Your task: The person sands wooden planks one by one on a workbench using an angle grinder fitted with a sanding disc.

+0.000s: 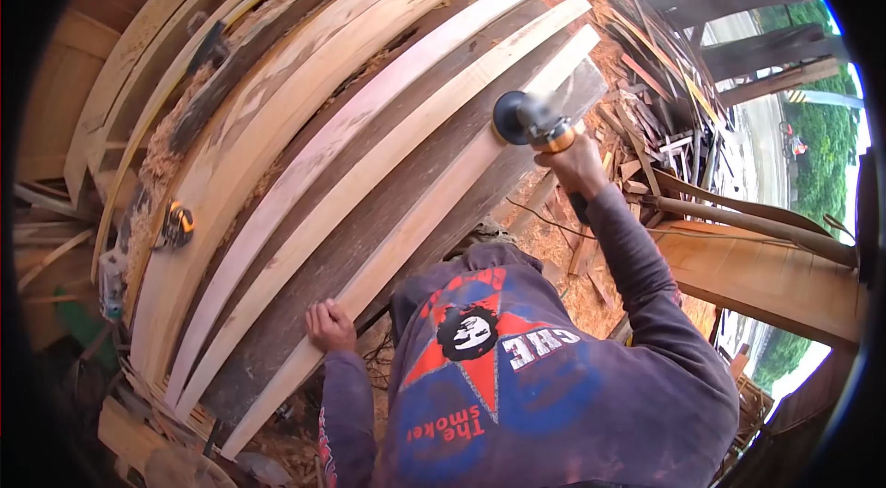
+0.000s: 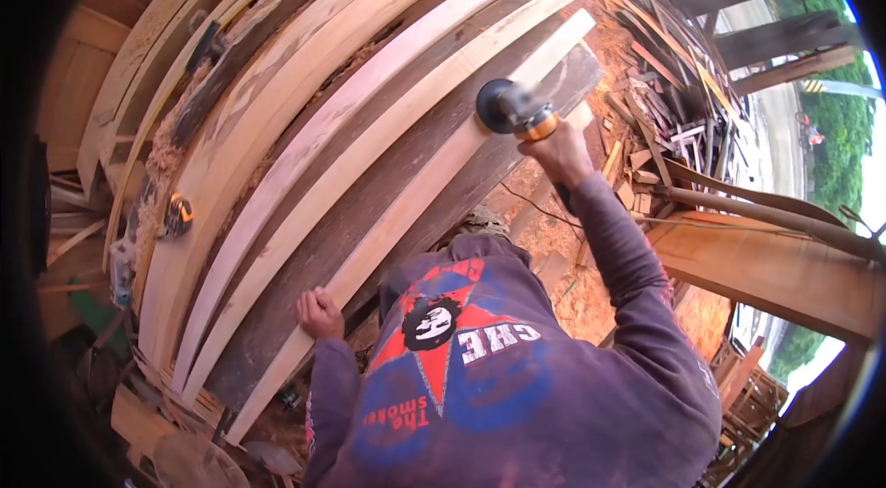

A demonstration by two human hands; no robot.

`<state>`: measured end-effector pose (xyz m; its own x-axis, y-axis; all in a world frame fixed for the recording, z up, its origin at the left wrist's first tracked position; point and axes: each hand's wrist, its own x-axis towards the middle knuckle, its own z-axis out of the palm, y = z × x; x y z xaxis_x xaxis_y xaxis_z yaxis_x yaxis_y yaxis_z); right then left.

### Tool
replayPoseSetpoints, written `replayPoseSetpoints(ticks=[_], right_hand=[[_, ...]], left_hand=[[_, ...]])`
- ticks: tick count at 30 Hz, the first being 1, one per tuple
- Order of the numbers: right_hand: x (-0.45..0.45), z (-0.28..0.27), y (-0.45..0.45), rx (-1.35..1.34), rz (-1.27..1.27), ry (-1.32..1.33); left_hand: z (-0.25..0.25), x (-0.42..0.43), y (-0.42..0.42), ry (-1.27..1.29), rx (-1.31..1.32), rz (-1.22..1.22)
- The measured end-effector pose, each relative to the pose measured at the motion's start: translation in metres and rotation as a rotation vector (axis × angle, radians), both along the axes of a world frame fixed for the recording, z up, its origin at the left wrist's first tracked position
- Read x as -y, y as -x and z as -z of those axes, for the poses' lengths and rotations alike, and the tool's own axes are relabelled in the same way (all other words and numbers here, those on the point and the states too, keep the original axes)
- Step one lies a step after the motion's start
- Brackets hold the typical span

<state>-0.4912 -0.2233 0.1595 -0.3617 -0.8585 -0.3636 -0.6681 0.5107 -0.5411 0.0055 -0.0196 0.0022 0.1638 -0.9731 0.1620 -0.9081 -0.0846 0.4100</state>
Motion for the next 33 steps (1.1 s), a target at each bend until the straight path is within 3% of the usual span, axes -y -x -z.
replayPoseSetpoints(ticks=[10,14,16,21,26,33], right_hand=[[-0.083,0.018,-0.138,-0.077,-0.285,-0.007],[-0.109,0.006,-0.178,0.019,-0.380,-0.029],[-0.121,0.005,-0.186,0.071,-0.374,-0.019],[-0.157,0.010,-0.200,0.161,-0.425,-0.039],[-0.172,-0.004,-0.198,-0.044,-0.495,-0.105],[-0.124,-0.005,-0.082,-0.107,-0.151,-0.083]], left_hand=[[-0.001,-0.001,-0.001,0.042,-0.044,-0.025],[0.002,-0.012,-0.005,0.036,-0.108,-0.004],[-0.018,-0.014,-0.009,0.034,-0.071,0.117],[0.007,-0.024,-0.023,-0.014,-0.071,0.179],[0.016,-0.042,-0.043,0.002,-0.059,0.222],[-0.003,-0.041,-0.041,-0.074,-0.048,0.216]])
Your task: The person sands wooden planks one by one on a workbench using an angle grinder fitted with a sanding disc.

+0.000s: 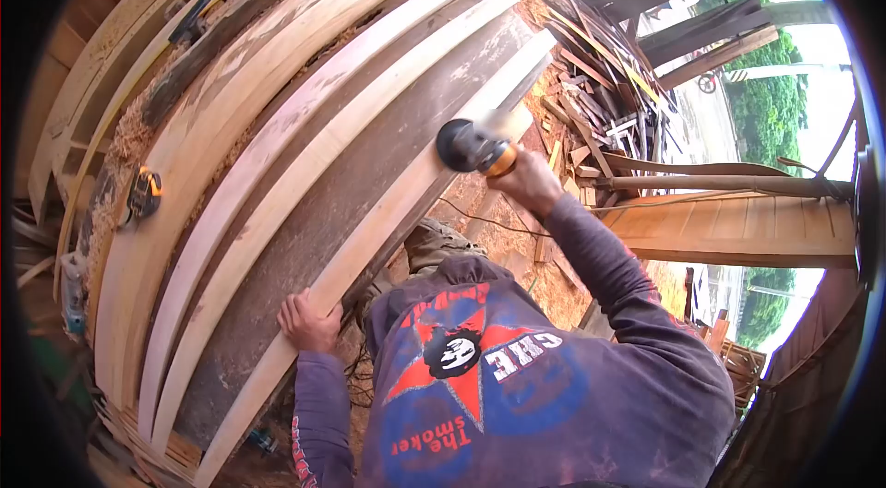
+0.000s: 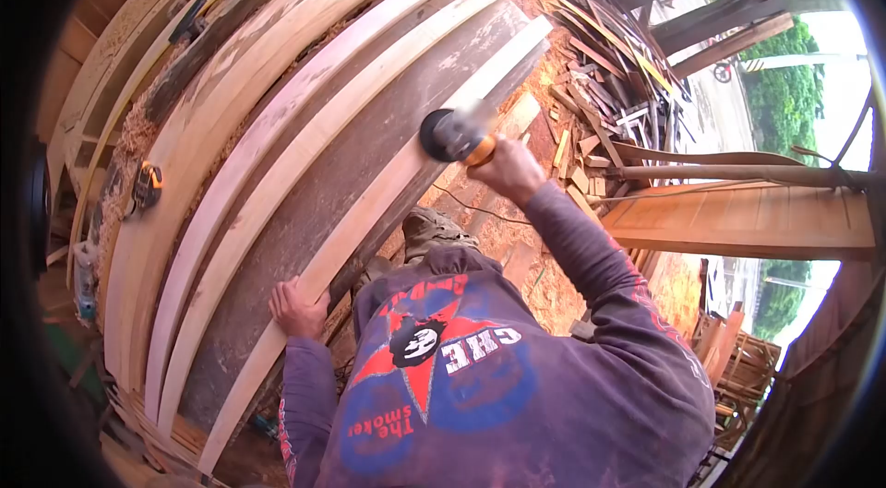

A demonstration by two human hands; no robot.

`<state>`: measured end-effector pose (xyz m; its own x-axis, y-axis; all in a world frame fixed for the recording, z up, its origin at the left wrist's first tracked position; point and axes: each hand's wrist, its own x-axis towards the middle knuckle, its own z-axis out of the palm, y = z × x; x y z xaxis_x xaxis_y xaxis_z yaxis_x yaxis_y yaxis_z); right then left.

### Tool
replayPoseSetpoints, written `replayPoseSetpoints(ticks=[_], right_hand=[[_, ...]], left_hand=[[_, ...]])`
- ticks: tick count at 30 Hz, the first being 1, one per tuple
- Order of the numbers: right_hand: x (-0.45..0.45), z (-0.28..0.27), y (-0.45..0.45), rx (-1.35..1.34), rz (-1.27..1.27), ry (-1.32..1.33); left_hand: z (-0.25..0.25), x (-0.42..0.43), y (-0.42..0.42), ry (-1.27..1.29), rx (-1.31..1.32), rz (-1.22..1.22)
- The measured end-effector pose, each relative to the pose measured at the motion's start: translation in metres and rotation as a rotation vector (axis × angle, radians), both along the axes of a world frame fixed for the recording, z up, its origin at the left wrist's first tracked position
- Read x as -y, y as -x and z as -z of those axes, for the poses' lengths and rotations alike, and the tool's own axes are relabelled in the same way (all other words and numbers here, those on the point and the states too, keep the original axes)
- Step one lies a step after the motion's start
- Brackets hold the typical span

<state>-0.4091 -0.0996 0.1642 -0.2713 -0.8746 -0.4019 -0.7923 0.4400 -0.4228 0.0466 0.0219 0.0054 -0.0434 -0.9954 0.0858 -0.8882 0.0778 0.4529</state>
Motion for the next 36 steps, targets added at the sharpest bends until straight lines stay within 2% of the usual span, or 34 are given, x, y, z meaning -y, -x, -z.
replayPoseSetpoints(ticks=[10,12,16,19,21,22,24,28,30,31,33,34,35,36], right_hand=[[0.118,0.017,0.179,-0.055,0.243,0.075],[0.138,0.001,0.190,0.001,0.314,0.065],[0.169,0.022,0.255,-0.085,0.310,0.164],[0.192,0.022,0.286,-0.043,0.436,0.054],[0.199,0.030,0.310,-0.060,0.455,0.080],[0.201,0.030,0.317,-0.074,0.469,0.097],[0.204,0.020,0.323,-0.052,0.482,0.123],[0.209,0.014,0.333,-0.015,0.538,0.151],[0.203,0.017,0.334,-0.002,0.589,0.154],[0.196,0.023,0.334,0.005,0.597,0.165],[0.176,0.038,0.320,0.157,0.410,0.203],[0.171,0.012,0.279,0.152,0.436,0.121],[0.162,0.024,0.267,0.080,0.420,0.087],[0.155,0.017,0.240,0.073,0.401,0.068]], left_hand=[[0.013,-0.004,0.002,-0.046,0.118,-0.027],[0.015,-0.007,0.000,-0.091,0.149,-0.035],[0.022,-0.014,-0.002,-0.134,0.183,-0.068],[0.022,-0.014,-0.002,-0.139,0.200,-0.069],[0.026,-0.017,-0.005,-0.132,0.267,-0.079],[0.028,-0.023,-0.009,-0.129,0.265,-0.077],[0.031,-0.033,-0.012,-0.327,0.291,-0.140],[0.032,-0.030,-0.013,-0.202,0.322,-0.100],[0.024,-0.027,-0.008,-0.355,0.430,-0.105],[0.026,-0.026,-0.011,-0.342,0.434,-0.101],[0.035,-0.031,-0.018,-0.391,0.408,-0.066],[0.033,-0.030,-0.018,-0.471,0.374,-0.091],[0.035,-0.028,-0.018,-0.459,0.379,-0.089],[0.041,-0.024,-0.017,-0.255,0.280,-0.048]])
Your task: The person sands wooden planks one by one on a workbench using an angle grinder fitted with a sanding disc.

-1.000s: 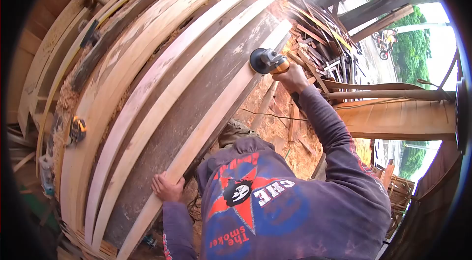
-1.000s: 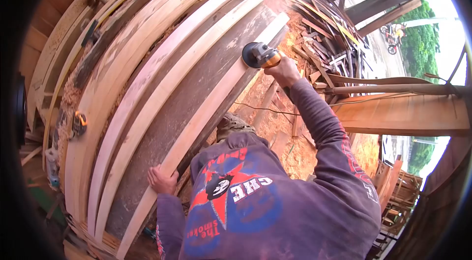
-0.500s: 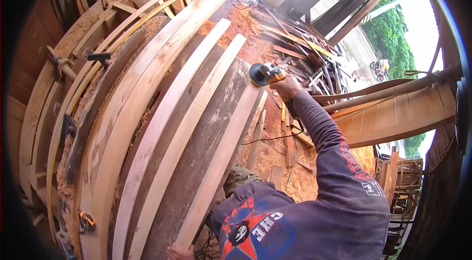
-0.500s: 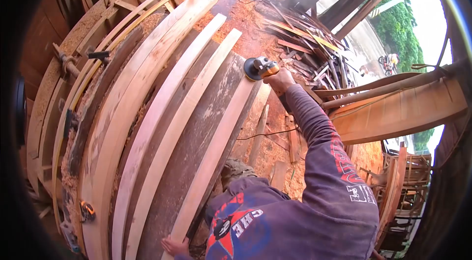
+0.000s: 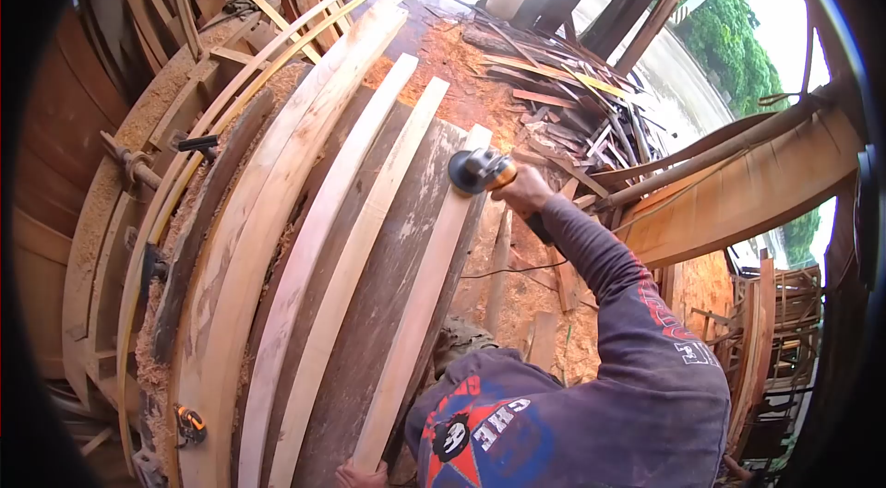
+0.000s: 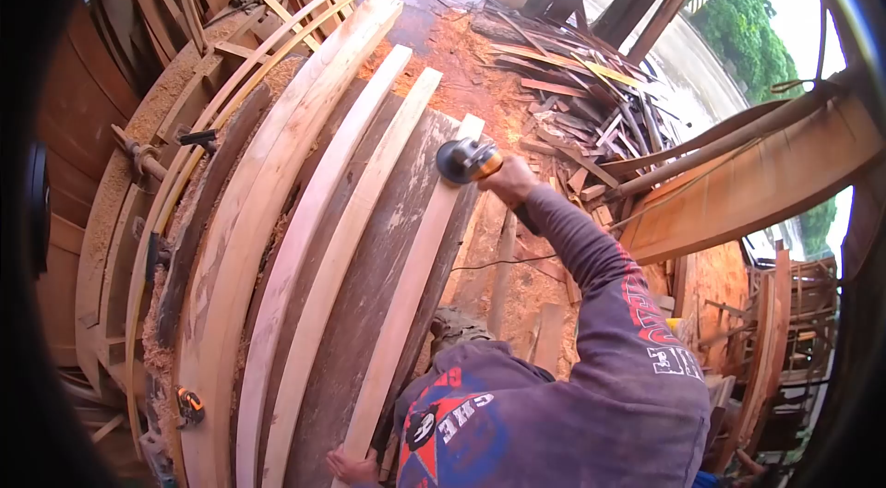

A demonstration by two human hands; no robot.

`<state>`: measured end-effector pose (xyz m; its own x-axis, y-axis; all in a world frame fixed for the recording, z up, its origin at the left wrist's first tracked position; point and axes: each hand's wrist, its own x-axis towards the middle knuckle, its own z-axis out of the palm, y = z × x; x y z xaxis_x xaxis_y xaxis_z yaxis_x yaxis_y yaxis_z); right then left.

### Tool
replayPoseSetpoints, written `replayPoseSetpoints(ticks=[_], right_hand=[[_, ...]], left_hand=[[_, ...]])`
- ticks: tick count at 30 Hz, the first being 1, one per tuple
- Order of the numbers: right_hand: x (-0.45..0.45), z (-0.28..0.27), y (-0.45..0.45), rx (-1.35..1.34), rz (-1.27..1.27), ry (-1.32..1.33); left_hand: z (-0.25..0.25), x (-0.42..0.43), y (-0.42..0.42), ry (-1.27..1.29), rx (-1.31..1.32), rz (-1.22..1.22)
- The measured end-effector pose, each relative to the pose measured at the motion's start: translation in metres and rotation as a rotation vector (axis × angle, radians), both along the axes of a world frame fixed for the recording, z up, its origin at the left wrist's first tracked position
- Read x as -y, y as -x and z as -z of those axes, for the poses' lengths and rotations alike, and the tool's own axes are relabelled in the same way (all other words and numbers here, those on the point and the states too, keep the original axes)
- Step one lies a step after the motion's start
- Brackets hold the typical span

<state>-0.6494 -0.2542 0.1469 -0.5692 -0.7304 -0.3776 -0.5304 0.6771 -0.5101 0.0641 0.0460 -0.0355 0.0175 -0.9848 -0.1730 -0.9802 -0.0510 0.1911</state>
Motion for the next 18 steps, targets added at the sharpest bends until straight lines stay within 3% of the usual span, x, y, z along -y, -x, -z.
replayPoseSetpoints(ticks=[1,2,5,7,8,18], right_hand=[[-0.009,-0.012,-0.031,-0.002,-0.020,-0.020],[-0.020,-0.020,-0.061,0.036,-0.073,0.072],[-0.052,-0.006,-0.114,0.098,-0.133,0.121],[-0.076,0.011,-0.147,0.067,-0.238,0.173],[-0.085,-0.013,-0.179,0.022,-0.247,0.072],[-0.189,0.006,-0.348,0.075,-0.458,0.024]], left_hand=[[0.006,0.002,-0.001,0.197,-0.099,0.058],[0.011,0.001,-0.002,0.238,-0.102,0.071],[-0.015,0.010,0.014,0.163,-0.139,0.005],[-0.016,0.013,0.016,0.306,-0.127,0.075],[-0.023,0.016,0.017,0.273,-0.138,0.074],[-0.041,0.024,0.024,0.298,-0.191,0.065]])
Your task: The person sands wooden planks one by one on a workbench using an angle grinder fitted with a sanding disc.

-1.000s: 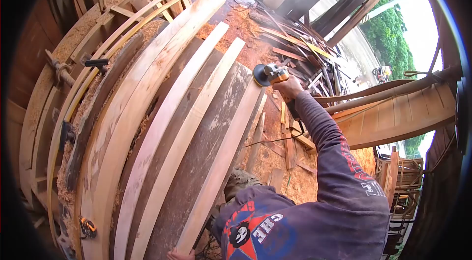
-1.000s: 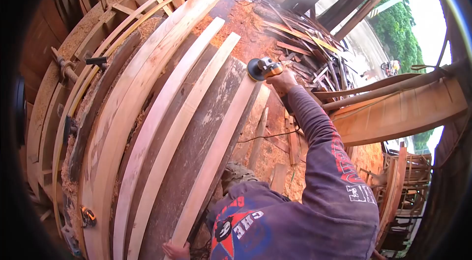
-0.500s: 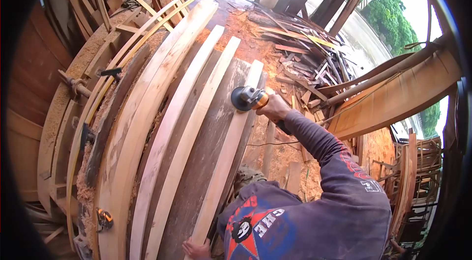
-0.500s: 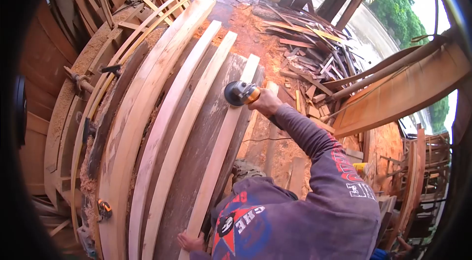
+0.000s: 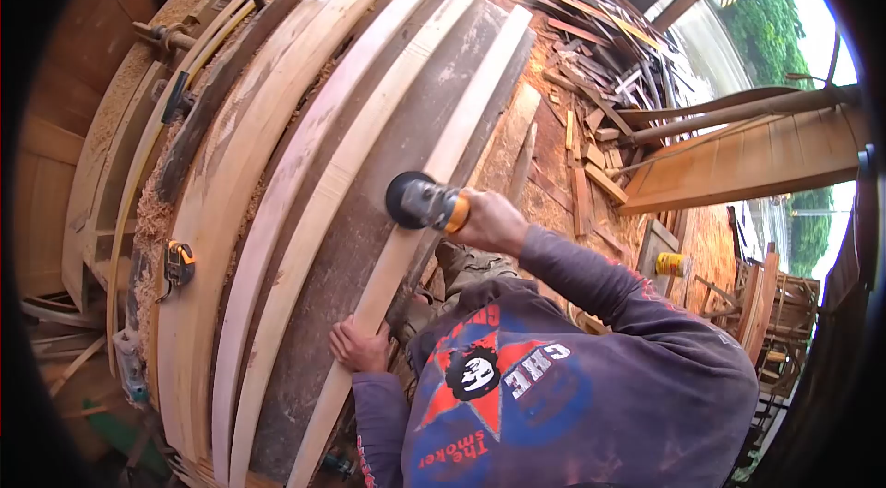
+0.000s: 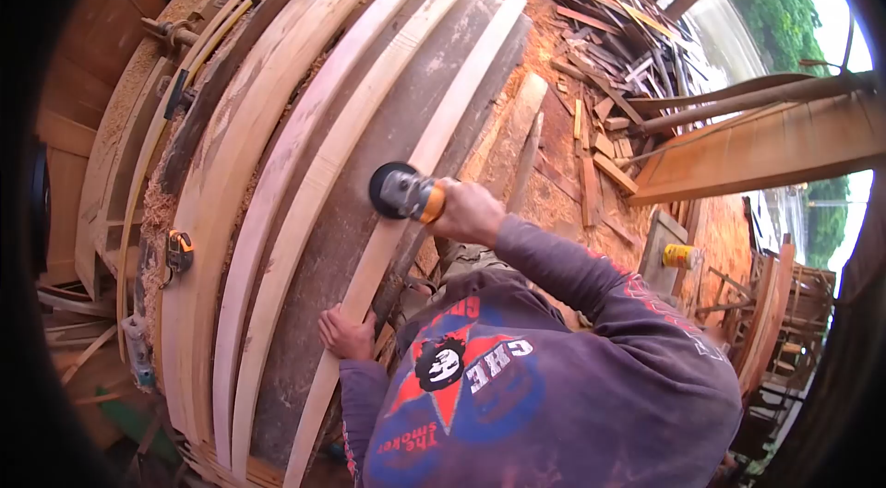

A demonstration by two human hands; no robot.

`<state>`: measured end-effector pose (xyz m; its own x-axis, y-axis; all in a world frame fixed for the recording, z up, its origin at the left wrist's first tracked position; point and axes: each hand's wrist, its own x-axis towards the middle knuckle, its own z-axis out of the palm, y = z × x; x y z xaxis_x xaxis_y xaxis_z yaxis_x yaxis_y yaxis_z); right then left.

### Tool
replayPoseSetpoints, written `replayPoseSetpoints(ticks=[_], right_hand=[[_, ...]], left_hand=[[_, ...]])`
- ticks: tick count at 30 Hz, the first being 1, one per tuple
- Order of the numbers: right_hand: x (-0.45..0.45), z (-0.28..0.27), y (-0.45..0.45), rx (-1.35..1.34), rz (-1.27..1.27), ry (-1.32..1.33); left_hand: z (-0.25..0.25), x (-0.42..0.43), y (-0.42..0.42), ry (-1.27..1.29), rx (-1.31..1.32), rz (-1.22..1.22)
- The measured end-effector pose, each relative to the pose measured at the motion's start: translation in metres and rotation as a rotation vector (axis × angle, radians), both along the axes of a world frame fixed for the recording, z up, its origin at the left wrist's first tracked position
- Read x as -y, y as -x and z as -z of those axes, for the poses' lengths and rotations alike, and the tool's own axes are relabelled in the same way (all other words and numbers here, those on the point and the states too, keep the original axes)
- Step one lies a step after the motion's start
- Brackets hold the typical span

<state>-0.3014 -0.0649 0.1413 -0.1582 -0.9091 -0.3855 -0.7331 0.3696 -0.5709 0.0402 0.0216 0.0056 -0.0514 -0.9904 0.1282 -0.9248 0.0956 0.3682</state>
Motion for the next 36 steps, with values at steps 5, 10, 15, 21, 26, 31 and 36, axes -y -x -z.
replayPoseSetpoints(ticks=[5,10,15,21,26,31,36], right_hand=[[-0.026,-0.015,-0.008,-0.016,-0.127,-0.075],[-0.014,-0.016,0.077,0.008,0.094,0.029],[0.031,-0.012,0.159,-0.084,0.204,0.016],[0.098,-0.001,0.266,-0.100,0.364,0.048],[0.155,0.001,0.341,-0.209,0.478,-0.001],[0.195,0.012,0.412,-0.146,0.508,0.053],[0.223,0.006,0.437,-0.080,0.648,0.013]], left_hand=[[0.001,0.000,0.000,-0.006,-0.012,0.016],[0.001,0.000,0.000,-0.037,-0.004,0.010],[0.001,0.001,0.001,0.009,-0.003,0.043],[0.001,0.003,0.002,0.007,0.002,0.061],[0.005,0.002,0.000,-0.014,0.051,0.073],[0.004,0.002,0.003,-0.074,0.077,0.036],[0.002,0.001,0.003,-0.128,0.090,0.022]])
